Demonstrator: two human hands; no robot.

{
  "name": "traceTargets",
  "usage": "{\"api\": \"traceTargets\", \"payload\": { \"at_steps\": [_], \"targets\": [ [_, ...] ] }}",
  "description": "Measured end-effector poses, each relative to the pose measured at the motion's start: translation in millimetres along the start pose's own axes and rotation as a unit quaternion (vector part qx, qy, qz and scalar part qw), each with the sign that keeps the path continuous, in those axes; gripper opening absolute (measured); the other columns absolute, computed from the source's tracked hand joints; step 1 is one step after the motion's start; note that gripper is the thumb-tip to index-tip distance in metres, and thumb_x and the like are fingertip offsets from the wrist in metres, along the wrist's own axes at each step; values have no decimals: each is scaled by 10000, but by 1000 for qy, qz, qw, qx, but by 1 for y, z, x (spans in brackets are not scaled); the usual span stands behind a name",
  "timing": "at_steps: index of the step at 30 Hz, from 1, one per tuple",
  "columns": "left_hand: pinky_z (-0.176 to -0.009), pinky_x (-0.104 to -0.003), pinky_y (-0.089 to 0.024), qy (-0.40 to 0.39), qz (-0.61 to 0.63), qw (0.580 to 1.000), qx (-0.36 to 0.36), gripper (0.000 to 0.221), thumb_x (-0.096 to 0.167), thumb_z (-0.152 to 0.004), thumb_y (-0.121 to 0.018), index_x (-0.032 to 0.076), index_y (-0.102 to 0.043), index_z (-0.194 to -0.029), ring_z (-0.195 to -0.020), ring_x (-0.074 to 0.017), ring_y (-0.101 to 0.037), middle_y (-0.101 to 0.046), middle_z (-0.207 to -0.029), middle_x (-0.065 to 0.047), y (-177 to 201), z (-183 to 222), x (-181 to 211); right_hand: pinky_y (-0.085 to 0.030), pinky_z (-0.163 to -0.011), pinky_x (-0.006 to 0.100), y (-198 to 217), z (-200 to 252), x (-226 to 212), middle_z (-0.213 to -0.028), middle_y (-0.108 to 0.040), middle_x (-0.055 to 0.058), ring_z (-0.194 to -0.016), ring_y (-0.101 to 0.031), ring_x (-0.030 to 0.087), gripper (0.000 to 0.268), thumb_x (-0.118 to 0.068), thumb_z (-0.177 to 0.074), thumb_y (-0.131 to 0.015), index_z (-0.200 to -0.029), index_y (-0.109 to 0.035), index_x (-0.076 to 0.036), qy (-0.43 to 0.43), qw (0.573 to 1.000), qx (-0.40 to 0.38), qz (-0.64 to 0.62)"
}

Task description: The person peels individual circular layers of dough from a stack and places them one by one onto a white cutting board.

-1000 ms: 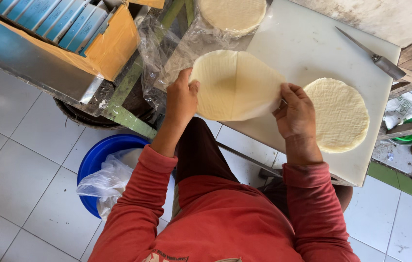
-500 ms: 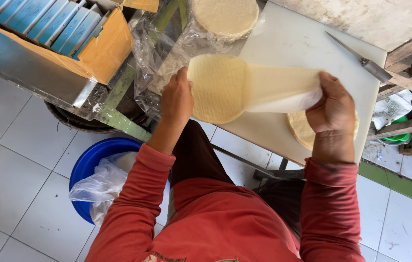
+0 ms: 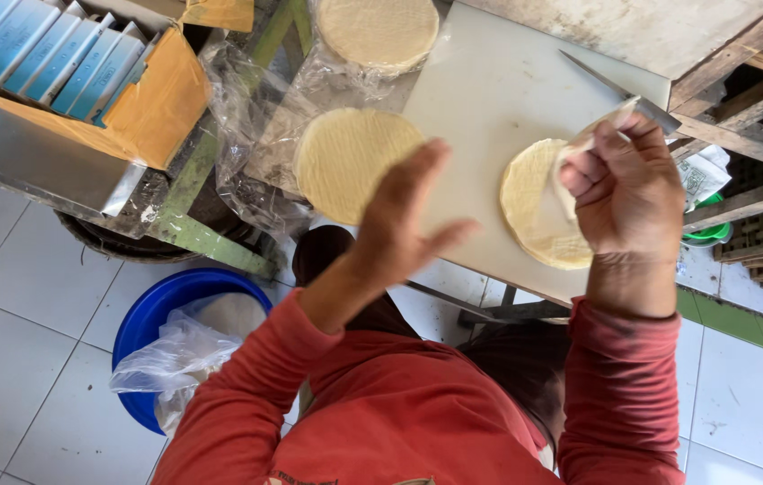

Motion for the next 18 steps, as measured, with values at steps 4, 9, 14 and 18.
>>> {"api": "traceTargets", "payload": {
  "at_steps": [4,9,14,18],
  "targets": [
    [-1137,-460,-477,-41,49,998,18,755,317,-947,-811,-50,-403,-1465,-1355,-375,-553,-497,-1473,-260,-25,-18,51,-657,-722,354,-33,27,0,-960,-735,143,-798,-759,223,194,62,-1080,-599,-1200,-568,-86,70,995,-16,73],
    [-999,-331,-593,5,49,997,63,434,-12,-1002,-718,52,-561,-1402,-1183,-260,-704,-677,-1334,-106,-26,-34,49,-646,-778,304,-50,55,-10,-1027,-740,142,-860,-745,185,281,75,-1064,-629,-1309,-596,-58,154,966,-30,205],
    [-856,-325,-603,-8,62,997,45,351,-61,-987,-696,84,-630,-1299,-1032,-249,-726,-721,-1165,-79,-21,-44,53,-626,-987,290,-71,71,-26,-1180,-731,106,-1107,-735,174,244,57,-1089,-627,-1326,-671,17,202,908,-127,344],
    [-812,-318,-608,-52,68,996,2,314,-46,-1006,-697,82,-622,-1284,-987,-231,-737,-714,-1120,-60,-23,-62,66,-587,-855,289,-84,83,-56,-1080,-703,113,-981,-692,182,229,15,-968,-789,-1186,-729,-13,297,796,-90,520]
  ]
}}
Point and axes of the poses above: each hand's wrist, its own z-axis away from the middle knuckle, its own y-axis out of the back of the hand, x = y × z, the point moved 10 cm from there along -z, towards the middle knuckle
